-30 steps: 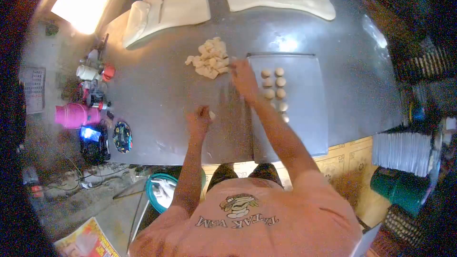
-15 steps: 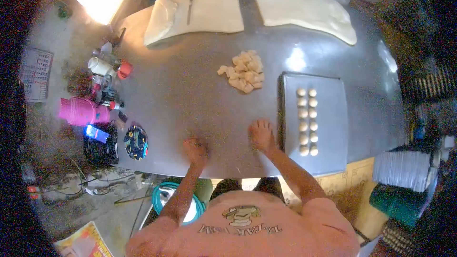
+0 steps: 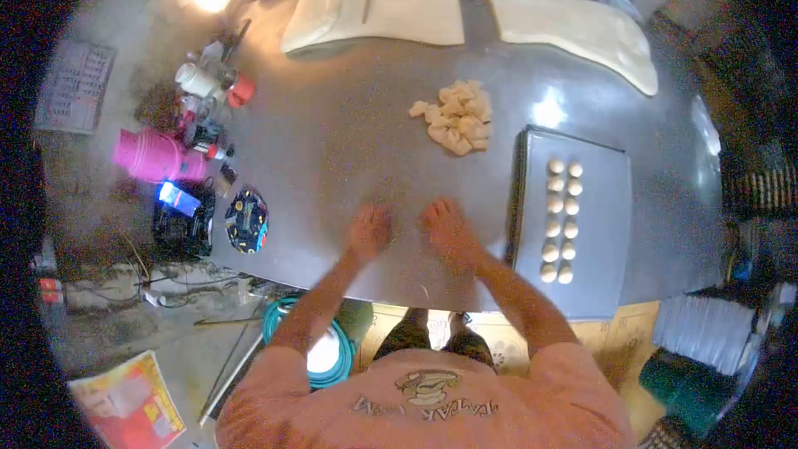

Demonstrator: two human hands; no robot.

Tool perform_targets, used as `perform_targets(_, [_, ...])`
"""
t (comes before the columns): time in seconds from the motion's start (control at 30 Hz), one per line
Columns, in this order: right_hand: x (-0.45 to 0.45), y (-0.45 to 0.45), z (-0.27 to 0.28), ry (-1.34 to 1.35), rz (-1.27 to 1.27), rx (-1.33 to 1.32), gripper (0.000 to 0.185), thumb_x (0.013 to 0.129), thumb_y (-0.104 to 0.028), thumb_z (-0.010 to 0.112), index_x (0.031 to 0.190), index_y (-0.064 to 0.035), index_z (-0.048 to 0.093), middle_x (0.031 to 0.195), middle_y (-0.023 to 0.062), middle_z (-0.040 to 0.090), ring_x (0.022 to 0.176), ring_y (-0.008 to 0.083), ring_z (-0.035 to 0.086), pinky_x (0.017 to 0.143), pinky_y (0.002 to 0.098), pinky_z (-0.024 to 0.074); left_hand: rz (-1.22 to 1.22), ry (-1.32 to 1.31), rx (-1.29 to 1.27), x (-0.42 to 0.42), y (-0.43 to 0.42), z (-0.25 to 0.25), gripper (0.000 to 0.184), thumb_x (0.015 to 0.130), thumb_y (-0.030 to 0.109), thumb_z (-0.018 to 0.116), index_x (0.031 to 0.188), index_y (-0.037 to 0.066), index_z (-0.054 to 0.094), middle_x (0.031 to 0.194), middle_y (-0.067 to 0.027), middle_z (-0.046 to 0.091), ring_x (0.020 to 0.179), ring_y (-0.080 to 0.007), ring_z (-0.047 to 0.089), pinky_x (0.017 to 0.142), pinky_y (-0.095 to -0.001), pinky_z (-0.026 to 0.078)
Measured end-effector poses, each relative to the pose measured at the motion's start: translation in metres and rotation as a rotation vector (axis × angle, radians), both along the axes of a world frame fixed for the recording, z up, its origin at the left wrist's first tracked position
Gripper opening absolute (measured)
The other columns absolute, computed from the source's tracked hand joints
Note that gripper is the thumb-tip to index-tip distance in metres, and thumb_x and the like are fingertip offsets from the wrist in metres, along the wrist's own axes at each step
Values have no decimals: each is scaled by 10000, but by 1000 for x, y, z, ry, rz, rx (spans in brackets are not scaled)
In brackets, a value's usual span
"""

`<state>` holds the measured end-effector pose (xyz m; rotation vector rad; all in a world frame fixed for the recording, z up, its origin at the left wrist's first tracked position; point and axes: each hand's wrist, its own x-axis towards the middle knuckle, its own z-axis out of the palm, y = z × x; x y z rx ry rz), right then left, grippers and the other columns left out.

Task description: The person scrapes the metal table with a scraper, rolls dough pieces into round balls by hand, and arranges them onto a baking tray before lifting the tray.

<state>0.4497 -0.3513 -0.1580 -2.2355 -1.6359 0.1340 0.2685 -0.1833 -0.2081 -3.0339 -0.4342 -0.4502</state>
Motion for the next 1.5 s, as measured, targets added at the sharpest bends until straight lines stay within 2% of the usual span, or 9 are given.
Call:
perform_targets(0.13, [47, 13, 39, 117, 84, -106, 127, 757, -128, 570, 857, -49, 573, 908, 163, 525, 887, 344, 494, 831, 449, 398, 245, 86, -674, -1, 42, 59, 116, 886, 179, 508, 859, 72, 546, 854, -152, 568, 856, -327, 550, 738, -423, 460])
perform_targets(0.27, [2, -59, 4, -17, -120, -96, 105, 749, -131, 559, 806, -49, 592, 894, 160, 553, 912, 338, 506, 823, 456, 403, 368, -312, 45, -75, -25, 19, 127, 876, 138, 515, 951, 76, 596, 820, -123, 600, 765, -310, 572, 675, -433, 474])
perform_targets(0.33, [-28, -42, 24, 75, -118, -194, 104, 750, -131, 553, 797, -47, 592, 896, 159, 557, 914, 334, 508, 810, 458, 404, 396, 133, -393, -56, -70, 35, 171, 789, 120, 574, 954, 78, 587, 874, -140, 587, 780, -326, 564, 718, -424, 479])
perform_targets(0.53, [8, -6, -20, 138, 538, 317, 137, 774, -170, 567, 855, -62, 589, 924, 139, 551, 920, 322, 510, 829, 449, 412, 99, -132, -335, -12, -12, 41, 176, 769, 126, 589, 934, 68, 584, 845, -142, 597, 751, -333, 563, 707, -430, 481])
perform_targets(0.7, [-24, -67, 39, -72, -22, -170, 194, 722, -171, 583, 887, -69, 589, 936, 129, 564, 947, 318, 520, 860, 440, 416, 332, -228, -99, -78, -54, 37, 162, 780, 147, 586, 913, 54, 579, 856, -153, 598, 769, -341, 567, 695, -437, 478])
perform_targets(0.93, [-12, -14, -9, -7, 401, 248, 145, 789, -128, 571, 917, -61, 575, 922, 149, 555, 946, 343, 512, 878, 451, 398, 85, -114, -317, -10, -27, 46, 157, 776, 72, 591, 929, 42, 577, 838, -159, 603, 766, -319, 581, 685, -438, 467])
perform_targets(1.1, [-29, -61, 47, 64, -157, -51, 131, 783, -121, 555, 900, -65, 575, 953, 135, 555, 945, 334, 524, 842, 454, 418, 468, -201, -295, -97, -81, 27, 237, 767, 50, 594, 1003, 56, 573, 963, -151, 598, 866, -336, 567, 729, -445, 453])
perform_targets(1.33, [-37, -3, -37, 18, 224, 254, 134, 790, -104, 557, 913, -56, 578, 921, 138, 536, 893, 346, 514, 818, 449, 412, -56, -13, -14, -33, -50, -9, 218, 770, 82, 583, 988, 67, 578, 898, -121, 576, 832, -307, 556, 750, -404, 471])
perform_targets(1.5, [-33, -67, 42, 56, -113, -15, 150, 788, -130, 557, 913, -49, 575, 903, 135, 545, 920, 339, 532, 817, 422, 435, 423, -153, -723, -97, -70, 21, 183, 842, 201, 498, 950, 70, 566, 808, -115, 569, 745, -315, 556, 635, -441, 460])
